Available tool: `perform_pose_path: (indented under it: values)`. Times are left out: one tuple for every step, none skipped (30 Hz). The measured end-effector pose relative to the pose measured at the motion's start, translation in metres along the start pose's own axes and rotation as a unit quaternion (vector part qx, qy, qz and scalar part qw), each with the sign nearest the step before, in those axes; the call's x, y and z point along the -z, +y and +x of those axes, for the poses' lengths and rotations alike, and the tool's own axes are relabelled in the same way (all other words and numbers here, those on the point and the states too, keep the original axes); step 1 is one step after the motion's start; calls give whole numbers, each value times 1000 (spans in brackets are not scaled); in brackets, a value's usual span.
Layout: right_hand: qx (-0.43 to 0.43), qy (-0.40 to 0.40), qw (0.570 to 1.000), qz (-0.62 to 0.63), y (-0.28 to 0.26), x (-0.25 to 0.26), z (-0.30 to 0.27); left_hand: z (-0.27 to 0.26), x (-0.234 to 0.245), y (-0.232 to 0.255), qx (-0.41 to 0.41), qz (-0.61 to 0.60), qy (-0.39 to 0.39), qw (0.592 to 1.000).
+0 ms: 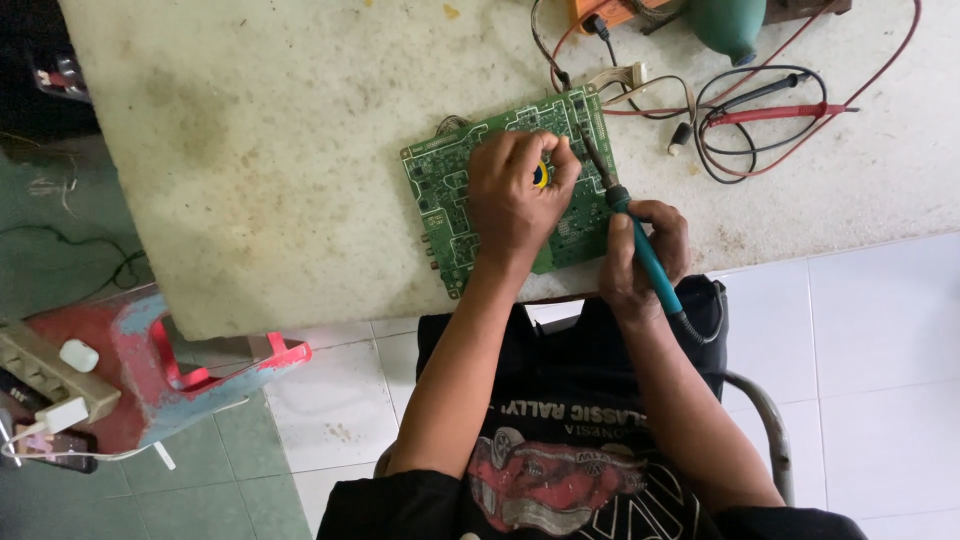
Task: The person sits at a workbench and uses a soldering iron to apply solder to various points on a green circuit board. They hold a spool of solder wire in one hand and the soldering iron in the other, moving the iron across different sections of the board to make connections.
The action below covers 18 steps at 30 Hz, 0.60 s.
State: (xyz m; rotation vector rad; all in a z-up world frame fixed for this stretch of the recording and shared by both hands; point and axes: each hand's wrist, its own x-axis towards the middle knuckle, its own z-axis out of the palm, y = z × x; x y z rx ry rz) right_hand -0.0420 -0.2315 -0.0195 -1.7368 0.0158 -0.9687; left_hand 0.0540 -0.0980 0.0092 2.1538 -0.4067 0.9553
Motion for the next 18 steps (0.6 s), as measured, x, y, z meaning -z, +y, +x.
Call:
perform_pose_path:
  values:
    - [0, 0, 1000, 1, 0, -3, 0, 0, 0, -1, 0, 1, 0, 1000]
    - [5, 10, 1000, 10, 0, -6, 0, 0, 0, -2, -1, 0, -3, 1000]
    - [11, 20, 1000, 18, 0, -8, 1, 0, -1, -2, -2, -2, -6, 1000]
    - [11, 20, 1000, 17, 1, -9, 3, 0, -1, -2, -2, -3, -7, 1000]
    - [34, 22, 999, 19, 1, -11, 4, 1, 0, -2, -1, -12, -11, 1000]
    - [57, 24, 998, 21, 0, -13, 6, 2, 1, -2, 0, -21, -16, 1000]
    - [57, 24, 998, 22, 0, -11, 5, 1, -1, -3, 0, -21, -16, 1000]
    - [40, 15, 999, 25, 0, -9, 5, -1, -3, -3, -2, -16, -13, 1000]
    - [23, 7, 999, 29, -1, -7, 4, -2, -4, -4, -4, -10, -11, 1000]
    - [23, 6, 999, 29, 2, -7, 6, -2, -4, -5, -4, -10, -11, 1000]
    - [93, -5, 996, 7, 4, -6, 8, -3, -4, -5, -4, -14, -10, 1000]
    - [163, -17, 986, -16, 7, -5, 10, -3, -5, -5, -3, -19, -9, 1000]
    - [164, -17, 986, -16, 4, -5, 9, -4, -5, -6, -3, -19, -9, 1000]
    - [96, -11, 995, 6, 2, -5, 8, -5, -6, -7, -3, -19, -10, 1000]
    - [28, -5, 999, 28, -1, -5, 7, -7, -7, -8, -2, -18, -11, 1000]
    - [28, -5, 999, 27, 0, -5, 7, -5, -6, -6, -2, -19, -11, 1000]
    - [26, -6, 999, 26, 0, -4, 6, -4, -4, -5, -1, -21, -12, 1000]
    - [24, -6, 999, 25, 1, -4, 6, -2, -3, -4, 0, -23, -12, 1000]
